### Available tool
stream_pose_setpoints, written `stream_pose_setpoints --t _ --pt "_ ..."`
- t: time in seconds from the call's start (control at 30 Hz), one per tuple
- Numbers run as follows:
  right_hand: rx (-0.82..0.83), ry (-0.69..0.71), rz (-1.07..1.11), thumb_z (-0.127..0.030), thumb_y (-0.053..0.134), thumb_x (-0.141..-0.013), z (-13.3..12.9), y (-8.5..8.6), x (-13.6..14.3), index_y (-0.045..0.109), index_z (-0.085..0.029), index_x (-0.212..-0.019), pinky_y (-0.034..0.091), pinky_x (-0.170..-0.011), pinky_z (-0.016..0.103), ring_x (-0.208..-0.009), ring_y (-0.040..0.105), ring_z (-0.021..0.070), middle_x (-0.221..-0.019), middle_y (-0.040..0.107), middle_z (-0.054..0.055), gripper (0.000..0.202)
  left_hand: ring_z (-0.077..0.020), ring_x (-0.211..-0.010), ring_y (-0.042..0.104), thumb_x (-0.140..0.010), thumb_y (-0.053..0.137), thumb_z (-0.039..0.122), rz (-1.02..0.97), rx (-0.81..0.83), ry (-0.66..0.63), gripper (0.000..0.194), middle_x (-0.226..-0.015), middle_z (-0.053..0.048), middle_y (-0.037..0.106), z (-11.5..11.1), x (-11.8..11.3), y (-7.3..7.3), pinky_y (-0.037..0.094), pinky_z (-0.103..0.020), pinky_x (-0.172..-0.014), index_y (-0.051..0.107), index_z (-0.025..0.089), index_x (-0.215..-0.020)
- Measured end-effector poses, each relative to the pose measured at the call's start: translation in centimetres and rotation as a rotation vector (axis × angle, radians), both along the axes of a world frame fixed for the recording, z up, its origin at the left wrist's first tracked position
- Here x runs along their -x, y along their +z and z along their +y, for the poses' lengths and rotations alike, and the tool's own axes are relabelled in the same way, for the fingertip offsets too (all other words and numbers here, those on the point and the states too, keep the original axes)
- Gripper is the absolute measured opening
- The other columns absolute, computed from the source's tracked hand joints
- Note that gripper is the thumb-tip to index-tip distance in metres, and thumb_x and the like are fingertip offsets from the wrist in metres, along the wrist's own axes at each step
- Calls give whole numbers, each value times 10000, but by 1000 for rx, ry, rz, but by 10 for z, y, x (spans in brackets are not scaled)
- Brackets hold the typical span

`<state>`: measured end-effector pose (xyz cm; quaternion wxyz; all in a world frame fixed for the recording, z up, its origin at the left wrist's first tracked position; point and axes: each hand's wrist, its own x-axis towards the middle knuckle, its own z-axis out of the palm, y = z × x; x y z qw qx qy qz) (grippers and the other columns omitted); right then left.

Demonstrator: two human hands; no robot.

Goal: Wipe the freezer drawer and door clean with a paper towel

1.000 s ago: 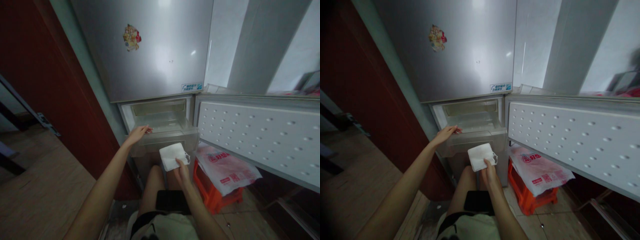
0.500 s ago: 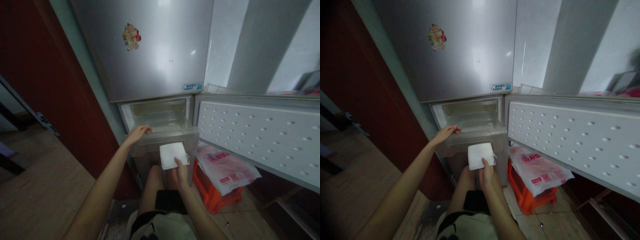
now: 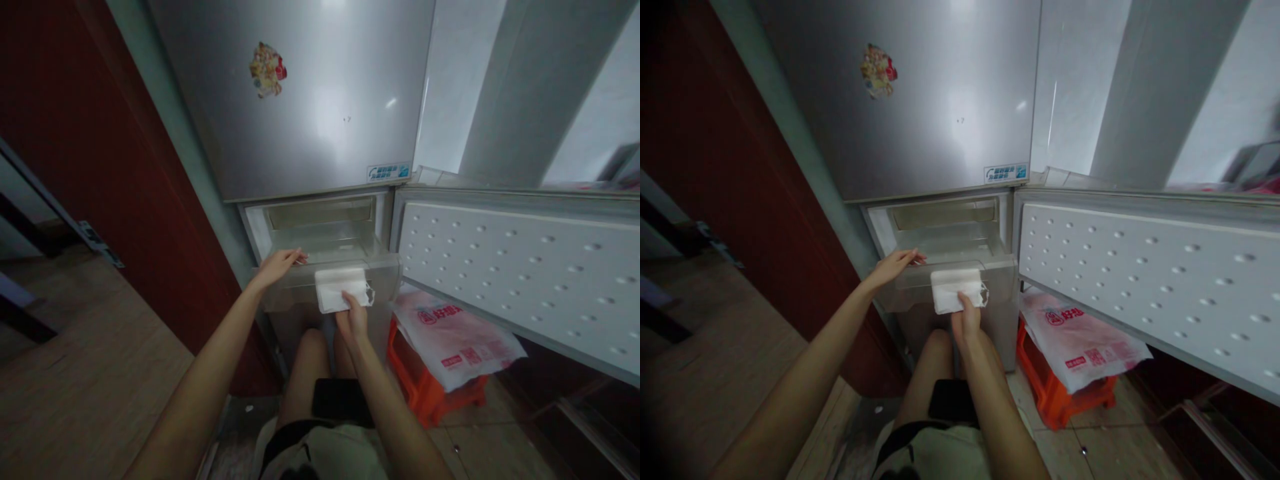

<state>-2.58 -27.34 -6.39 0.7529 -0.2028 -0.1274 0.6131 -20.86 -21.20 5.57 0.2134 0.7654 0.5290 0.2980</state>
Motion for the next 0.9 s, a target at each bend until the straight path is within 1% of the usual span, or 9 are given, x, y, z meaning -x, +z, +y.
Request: stream_pose_setpoints --t 0.17,0.3,0.43,0.53,0.73,0.8,0.9 --pt "-46 115 -21 -154 670 -614 10 3 25 635 -198 -981 478 -1044 394 -1007 671 171 -911 727 -9 371 -245 -938 684 -912 319 631 5 -3 9 632 -1033 -103 752 -4 -2 3 478 -350 -860 713 159 -1056" --pt "-54 198 -51 -141 688 -601 10 2 46 626 -193 -944 520 -987 405 -926 692 179 -797 715 -19 352 -252 -944 681 -897 325 657 -5 -7 7 657 -1027 -109 753 -1 -1 0 483 -352 -864 720 153 -1042" --pt "-65 257 -73 -129 716 -581 9 -1 57 621 -188 -923 540 -950 396 -899 699 186 -789 715 -12 360 -250 -944 685 -890 326 662 -22 -12 7 672 -1035 -117 751 3 0 -3 491 -350 -863 718 142 -1058" --pt "-58 240 -77 -129 717 -579 9 -3 47 623 -198 -943 544 -945 393 -891 700 181 -811 723 -15 382 -249 -950 687 -895 328 647 -15 -11 5 656 -1027 -114 752 3 1 -3 491 -350 -870 718 144 -1053" --pt "-45 97 -94 -155 694 -613 9 -8 -9 629 -210 -983 508 -1001 366 -968 684 155 -936 731 -8 380 -243 -941 692 -904 344 628 -6 0 6 613 -1021 -103 756 2 1 -1 491 -354 -878 720 162 -1036" --pt "-39 64 -119 -168 703 -615 5 -14 -21 639 -210 -986 505 -1009 375 -991 678 162 -965 731 1 378 -243 -939 692 -912 340 617 -11 1 6 602 -1017 -102 758 2 1 -1 492 -360 -881 721 166 -1033" --pt "-10 32 -185 -182 731 -614 -11 -33 -23 658 -214 -976 521 -988 384 -999 679 177 -970 734 10 370 -238 -934 693 -921 335 599 -18 3 4 591 -1021 -97 758 2 1 -2 498 -355 -877 722 168 -1035"
